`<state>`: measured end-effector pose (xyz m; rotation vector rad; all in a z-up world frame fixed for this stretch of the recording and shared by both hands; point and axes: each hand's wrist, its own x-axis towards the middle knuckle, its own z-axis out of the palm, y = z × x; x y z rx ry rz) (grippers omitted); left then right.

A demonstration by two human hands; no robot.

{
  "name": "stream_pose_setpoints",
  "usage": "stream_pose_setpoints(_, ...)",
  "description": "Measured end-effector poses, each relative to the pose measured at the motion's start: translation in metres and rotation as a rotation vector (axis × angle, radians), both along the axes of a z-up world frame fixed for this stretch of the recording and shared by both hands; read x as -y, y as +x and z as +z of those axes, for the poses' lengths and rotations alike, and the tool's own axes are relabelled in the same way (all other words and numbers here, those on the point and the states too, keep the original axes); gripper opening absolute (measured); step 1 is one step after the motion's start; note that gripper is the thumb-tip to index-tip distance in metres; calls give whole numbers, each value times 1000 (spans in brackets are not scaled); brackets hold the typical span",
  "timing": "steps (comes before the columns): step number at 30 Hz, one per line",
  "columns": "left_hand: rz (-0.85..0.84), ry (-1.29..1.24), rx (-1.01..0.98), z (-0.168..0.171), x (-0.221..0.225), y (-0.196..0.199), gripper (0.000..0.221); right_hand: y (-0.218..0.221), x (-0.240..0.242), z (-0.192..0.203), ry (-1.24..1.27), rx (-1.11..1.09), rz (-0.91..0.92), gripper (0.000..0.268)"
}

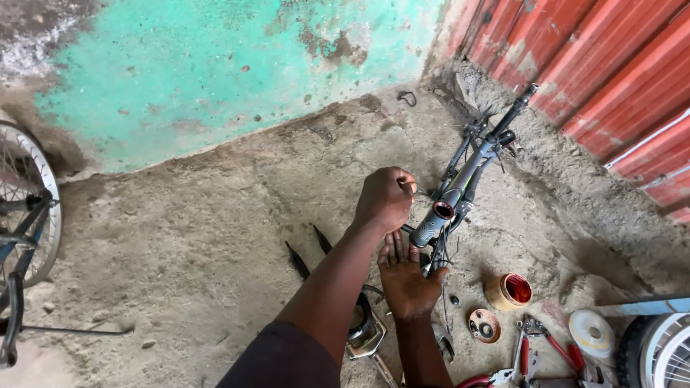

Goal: The person is cleaning the bicycle head tube, applying grease to the headset cups, and installing the bearings and front fork.

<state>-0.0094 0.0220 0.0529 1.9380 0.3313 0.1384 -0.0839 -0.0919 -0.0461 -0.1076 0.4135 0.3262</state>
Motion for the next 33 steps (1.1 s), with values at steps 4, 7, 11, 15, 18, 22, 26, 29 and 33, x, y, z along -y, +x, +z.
stream_pose_setpoints(4, 10, -10, -19, -6, 2, 5, 25, 5, 3, -15, -2, 2, 0, 93)
stream_pose_setpoints(7, -7, -49, -8, -4, 3, 3, 25, 7, 2, -15, 5, 9, -11, 96)
stream_pose_setpoints(11, -1, -31, 14, -1, 5, 1, 24, 6, 0, -5, 14, 37, -17, 96)
stream_pose_setpoints(15, -5, -45, 36, -6, 6, 1, 24, 12, 1, -20, -7, 55, 10, 100)
stream_pose_setpoints(18, -14, -52, 38, -4, 7, -1, 24, 72, 27, -158, -45, 110, 34, 100)
stream_pose_setpoints(22, -13, -38, 38, -16, 5, 9, 23, 53, 9, -91, -3, 103, 29, 104)
stream_pose_setpoints(26, -13, -41, 28, -14, 6, 8, 24, 0, -4, 1, 6, 56, 39, 104)
stream_pose_setpoints(29, -15, -31, 27, -15, 8, 6, 23, 0, -1, -4, 46, 24, 9, 104)
stream_pose_setpoints(33, -7, 4, 41, -24, 8, 15, 22, 10, 6, -23, 93, -32, -9, 100)
